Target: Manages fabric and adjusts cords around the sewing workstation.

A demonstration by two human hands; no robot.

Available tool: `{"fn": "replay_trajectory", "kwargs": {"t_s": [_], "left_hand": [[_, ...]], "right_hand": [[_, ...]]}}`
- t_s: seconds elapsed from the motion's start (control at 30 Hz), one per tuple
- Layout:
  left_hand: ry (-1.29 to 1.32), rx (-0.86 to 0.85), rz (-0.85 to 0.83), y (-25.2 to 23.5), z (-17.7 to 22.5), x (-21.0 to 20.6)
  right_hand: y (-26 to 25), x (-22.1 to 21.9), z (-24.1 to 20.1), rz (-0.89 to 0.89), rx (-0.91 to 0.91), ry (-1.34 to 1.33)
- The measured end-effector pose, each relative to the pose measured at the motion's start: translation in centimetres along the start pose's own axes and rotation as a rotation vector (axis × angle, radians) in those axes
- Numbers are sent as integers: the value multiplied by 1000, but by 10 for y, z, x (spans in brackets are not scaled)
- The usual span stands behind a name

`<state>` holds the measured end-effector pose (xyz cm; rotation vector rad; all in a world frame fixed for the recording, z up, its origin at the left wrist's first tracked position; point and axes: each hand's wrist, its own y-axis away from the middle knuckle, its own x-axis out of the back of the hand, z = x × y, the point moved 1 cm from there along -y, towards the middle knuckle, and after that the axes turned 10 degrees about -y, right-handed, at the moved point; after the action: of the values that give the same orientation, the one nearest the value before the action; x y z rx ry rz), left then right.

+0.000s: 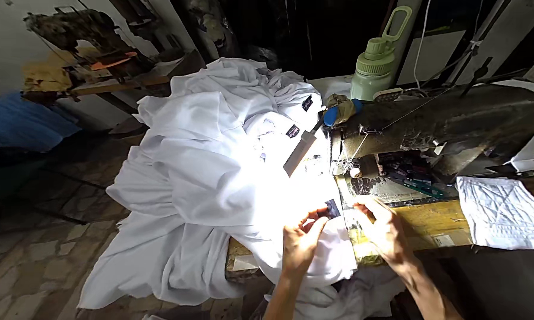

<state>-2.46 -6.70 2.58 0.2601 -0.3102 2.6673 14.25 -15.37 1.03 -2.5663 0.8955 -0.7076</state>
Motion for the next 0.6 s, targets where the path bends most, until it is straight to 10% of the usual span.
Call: {"fn": "replay_trajectory", "kwargs": {"t_s": [0.27,0.43,0.6], "left_hand": [[-24,84,120,-28,-42,13],[-142,32,148,-21,-44,26],[-258,109,-174,-11,-12,4]], "right_hand": [[20,-23,12,-269,544,217],[50,-2,13,-220,521,257],[60,11,15,-234,458,312]]}}
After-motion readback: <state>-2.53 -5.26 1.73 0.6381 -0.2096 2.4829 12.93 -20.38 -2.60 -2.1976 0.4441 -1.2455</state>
